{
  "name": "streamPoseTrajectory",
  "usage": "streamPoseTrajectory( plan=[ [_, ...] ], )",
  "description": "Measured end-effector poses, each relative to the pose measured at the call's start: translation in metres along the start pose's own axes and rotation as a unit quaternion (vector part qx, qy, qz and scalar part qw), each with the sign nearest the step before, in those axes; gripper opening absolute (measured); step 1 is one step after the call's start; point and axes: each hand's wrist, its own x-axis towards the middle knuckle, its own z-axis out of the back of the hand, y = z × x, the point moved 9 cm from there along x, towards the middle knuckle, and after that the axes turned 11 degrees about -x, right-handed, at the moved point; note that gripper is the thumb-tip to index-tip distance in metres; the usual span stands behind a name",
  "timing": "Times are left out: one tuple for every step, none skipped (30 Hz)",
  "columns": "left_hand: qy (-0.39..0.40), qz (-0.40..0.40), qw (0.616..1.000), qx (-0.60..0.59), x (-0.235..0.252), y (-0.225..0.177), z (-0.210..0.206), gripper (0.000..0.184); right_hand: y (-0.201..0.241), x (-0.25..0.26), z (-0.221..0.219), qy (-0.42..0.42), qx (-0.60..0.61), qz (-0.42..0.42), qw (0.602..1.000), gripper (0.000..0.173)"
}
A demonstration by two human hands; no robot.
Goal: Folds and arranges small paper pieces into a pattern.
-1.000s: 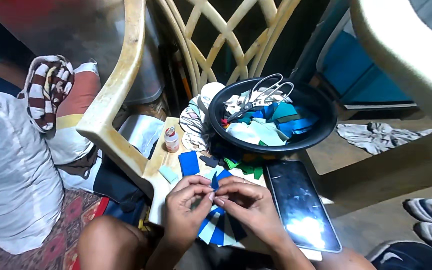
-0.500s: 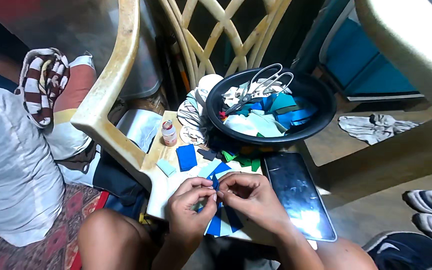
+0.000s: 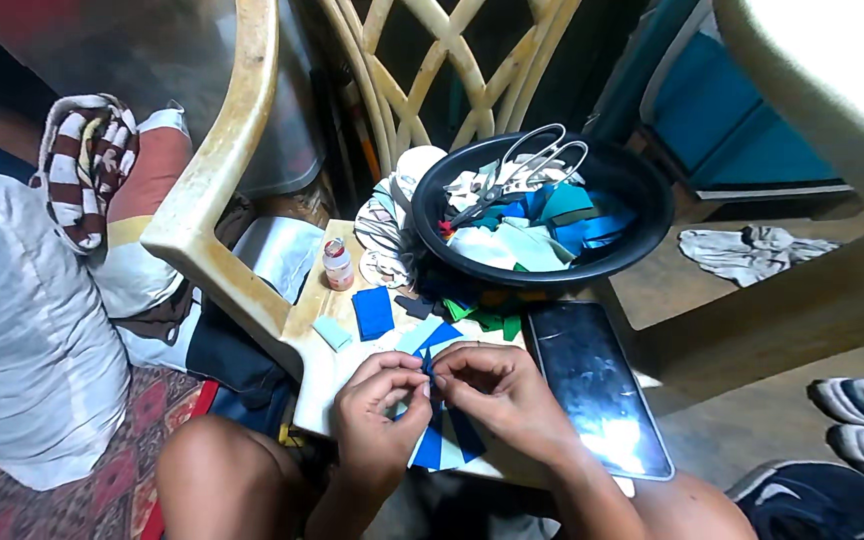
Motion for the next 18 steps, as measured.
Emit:
streamPoseTrajectory(
  plan=[
    [-0.003, 0.005, 1.000, -0.004, 0.0001, 0.0001, 0.0004, 0.007, 0.0000, 0.0001, -0.0004, 0.001, -0.003, 0.001, 1.000, 0.012],
    [-0.006, 0.011, 1.000, -0.007, 0.0001, 0.0003, 0.0007, 0.008, -0.0001, 0.0000, -0.0009, 0.003, -0.006, 0.003, 1.000, 0.013],
    [-0.009, 0.015, 1.000, -0.005, 0.0001, 0.0004, 0.0010, 0.008, -0.0001, -0.0001, -0.0014, 0.004, -0.007, 0.004, 1.000, 0.012],
    [-0.011, 0.017, 1.000, -0.003, 0.0003, 0.0003, 0.0013, 0.008, 0.0000, -0.0001, -0.0018, 0.004, -0.009, 0.005, 1.000, 0.012],
    [-0.013, 0.016, 1.000, 0.001, 0.0006, 0.0000, 0.0015, 0.007, 0.0000, 0.0000, -0.0022, 0.004, -0.010, 0.006, 1.000, 0.012],
    [-0.013, 0.014, 1.000, 0.005, 0.0010, -0.0003, 0.0015, 0.006, -0.0001, 0.0000, -0.0026, 0.004, -0.013, 0.006, 1.000, 0.012],
    [-0.013, 0.012, 1.000, 0.009, 0.0013, -0.0006, 0.0015, 0.005, 0.0001, -0.0001, -0.0030, 0.005, -0.016, 0.006, 1.000, 0.012],
    [-0.012, 0.011, 1.000, 0.012, 0.0015, -0.0007, 0.0014, 0.005, 0.0003, -0.0001, -0.0034, 0.006, -0.019, 0.007, 1.000, 0.012],
    [-0.012, 0.011, 1.000, 0.014, 0.0016, -0.0006, 0.0014, 0.005, 0.0005, -0.0001, -0.0038, 0.006, -0.022, 0.009, 1.000, 0.012],
    [-0.011, 0.011, 1.000, 0.016, 0.0017, -0.0005, 0.0013, 0.005, 0.0004, -0.0001, -0.0041, 0.007, -0.024, 0.011, 1.000, 0.012],
    [-0.010, 0.013, 1.000, 0.018, 0.0019, -0.0001, 0.0014, 0.005, 0.0002, -0.0003, -0.0042, 0.007, -0.027, 0.011, 1.000, 0.013],
    [-0.009, 0.016, 1.000, 0.022, 0.0021, 0.0002, 0.0012, 0.005, 0.0000, -0.0004, -0.0042, 0.008, -0.028, 0.012, 1.000, 0.013],
    [-0.008, 0.019, 0.999, 0.024, 0.0024, 0.0004, 0.0010, 0.005, -0.0003, -0.0005, -0.0042, 0.008, -0.027, 0.012, 1.000, 0.013],
    [-0.007, 0.021, 0.999, 0.024, 0.0027, 0.0006, 0.0008, 0.005, -0.0003, -0.0004, -0.0042, 0.007, -0.028, 0.012, 1.000, 0.013],
    [-0.005, 0.023, 1.000, 0.021, 0.0029, 0.0010, 0.0007, 0.005, 0.0000, -0.0003, -0.0040, 0.007, -0.030, 0.011, 0.999, 0.013],
    [-0.005, 0.025, 1.000, 0.017, 0.0029, 0.0014, 0.0007, 0.005, 0.0004, -0.0002, -0.0035, 0.005, -0.031, 0.012, 0.999, 0.014],
    [-0.006, 0.026, 1.000, 0.012, 0.0027, 0.0017, 0.0008, 0.005, 0.0011, -0.0001, -0.0029, 0.004, -0.031, 0.014, 0.999, 0.014],
    [-0.007, 0.026, 1.000, 0.006, 0.0024, 0.0019, 0.0009, 0.005, 0.0015, -0.0001, -0.0025, 0.003, -0.032, 0.017, 0.999, 0.013]
  ],
)
